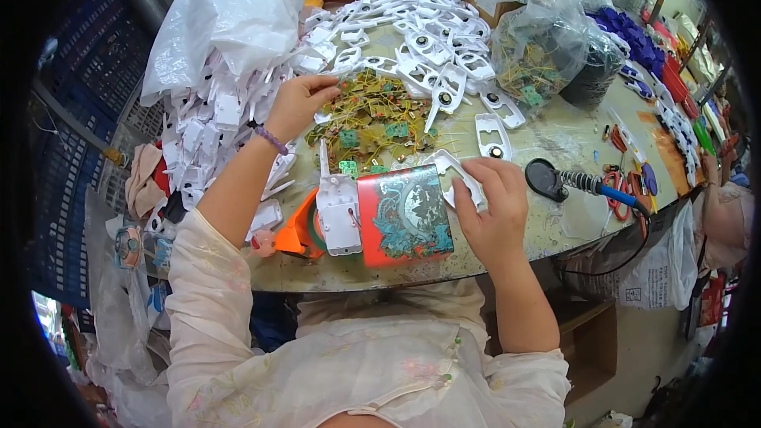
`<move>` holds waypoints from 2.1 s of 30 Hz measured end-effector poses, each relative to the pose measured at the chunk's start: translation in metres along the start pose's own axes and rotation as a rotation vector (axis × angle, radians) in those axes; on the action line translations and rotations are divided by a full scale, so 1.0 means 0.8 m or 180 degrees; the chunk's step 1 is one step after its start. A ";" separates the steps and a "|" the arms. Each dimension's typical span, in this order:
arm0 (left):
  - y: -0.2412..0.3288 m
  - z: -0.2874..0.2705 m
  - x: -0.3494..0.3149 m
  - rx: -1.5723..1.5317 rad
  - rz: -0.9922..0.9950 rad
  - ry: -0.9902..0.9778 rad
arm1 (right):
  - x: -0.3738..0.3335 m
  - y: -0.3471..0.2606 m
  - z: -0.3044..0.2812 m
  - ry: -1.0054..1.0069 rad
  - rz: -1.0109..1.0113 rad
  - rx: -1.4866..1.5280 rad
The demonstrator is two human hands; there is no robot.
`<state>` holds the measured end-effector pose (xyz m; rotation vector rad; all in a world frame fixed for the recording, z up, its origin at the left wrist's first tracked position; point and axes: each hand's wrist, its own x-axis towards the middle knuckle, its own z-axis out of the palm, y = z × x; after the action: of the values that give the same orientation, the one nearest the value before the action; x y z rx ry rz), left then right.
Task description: Soldering circuit boards and electrical components into plastic toy parts at a factory workbench.
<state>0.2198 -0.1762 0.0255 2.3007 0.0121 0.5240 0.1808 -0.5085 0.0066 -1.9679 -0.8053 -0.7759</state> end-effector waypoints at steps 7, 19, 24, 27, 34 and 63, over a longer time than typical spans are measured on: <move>0.078 -0.023 -0.042 -0.2087 -0.0932 -0.0492 | 0.044 -0.031 0.023 -0.0255 0.0058 0.0485; 0.153 -0.016 -0.128 -0.2596 -0.0272 -0.0233 | 0.054 -0.099 0.046 0.0062 -0.1090 0.0175; 0.163 -0.018 -0.148 -0.3184 -0.0391 -0.0546 | 0.042 -0.094 0.041 0.0107 -0.0479 0.0733; 0.130 -0.026 -0.162 -0.1492 -0.0025 -0.0469 | 0.027 -0.063 0.037 0.0157 0.0403 0.1500; 0.110 0.025 -0.209 0.0402 0.1161 -0.0363 | 0.025 -0.020 0.022 -0.0428 0.1923 0.2901; 0.108 0.049 -0.218 -0.0910 0.0177 0.0304 | -0.004 -0.053 0.017 -0.1149 -0.0213 0.0402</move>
<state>0.0618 -0.2928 -0.0033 2.0007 -0.0760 0.6219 0.1491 -0.4790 0.0179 -2.0011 -1.1085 -0.3983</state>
